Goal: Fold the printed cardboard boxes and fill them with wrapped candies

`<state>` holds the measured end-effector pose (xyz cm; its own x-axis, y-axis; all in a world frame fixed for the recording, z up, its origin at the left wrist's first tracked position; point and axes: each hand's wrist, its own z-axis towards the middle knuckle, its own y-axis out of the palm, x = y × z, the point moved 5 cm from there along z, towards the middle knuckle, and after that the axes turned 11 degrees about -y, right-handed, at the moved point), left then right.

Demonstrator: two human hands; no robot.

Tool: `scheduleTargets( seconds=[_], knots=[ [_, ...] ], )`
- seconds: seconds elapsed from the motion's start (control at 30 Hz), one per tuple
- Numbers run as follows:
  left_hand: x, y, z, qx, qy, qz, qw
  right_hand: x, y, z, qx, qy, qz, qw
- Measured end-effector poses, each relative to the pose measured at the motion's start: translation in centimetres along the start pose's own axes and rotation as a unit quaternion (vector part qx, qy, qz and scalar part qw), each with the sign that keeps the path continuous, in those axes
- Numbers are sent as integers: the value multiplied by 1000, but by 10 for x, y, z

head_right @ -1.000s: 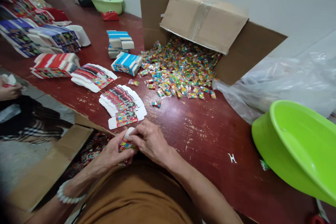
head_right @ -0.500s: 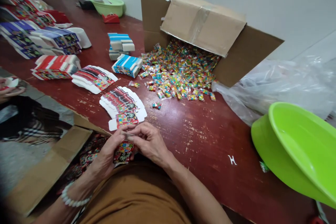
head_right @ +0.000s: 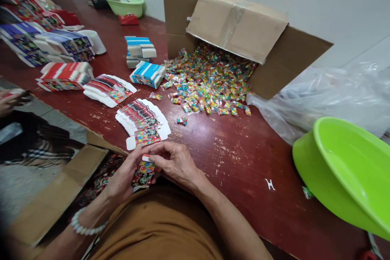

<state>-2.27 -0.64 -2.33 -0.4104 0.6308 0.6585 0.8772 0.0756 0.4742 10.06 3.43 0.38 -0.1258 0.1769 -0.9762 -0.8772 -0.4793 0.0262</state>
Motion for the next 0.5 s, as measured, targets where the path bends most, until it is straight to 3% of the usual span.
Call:
scheduleTargets(
  seconds=[0.23, 0.33, 0.5],
  knots=[
    [-4, 4, -1, -52, -69, -15, 996, -5, -7, 3, -67, -15, -98, 993],
    [-6, 1, 0, -35, -83, -43, 995, -15, -5, 3, -66, -72, -154, 983],
    [0, 0, 1, 18, -44, -80, 996, -8, 9, -9, -42, -51, -110, 992]
  ],
)
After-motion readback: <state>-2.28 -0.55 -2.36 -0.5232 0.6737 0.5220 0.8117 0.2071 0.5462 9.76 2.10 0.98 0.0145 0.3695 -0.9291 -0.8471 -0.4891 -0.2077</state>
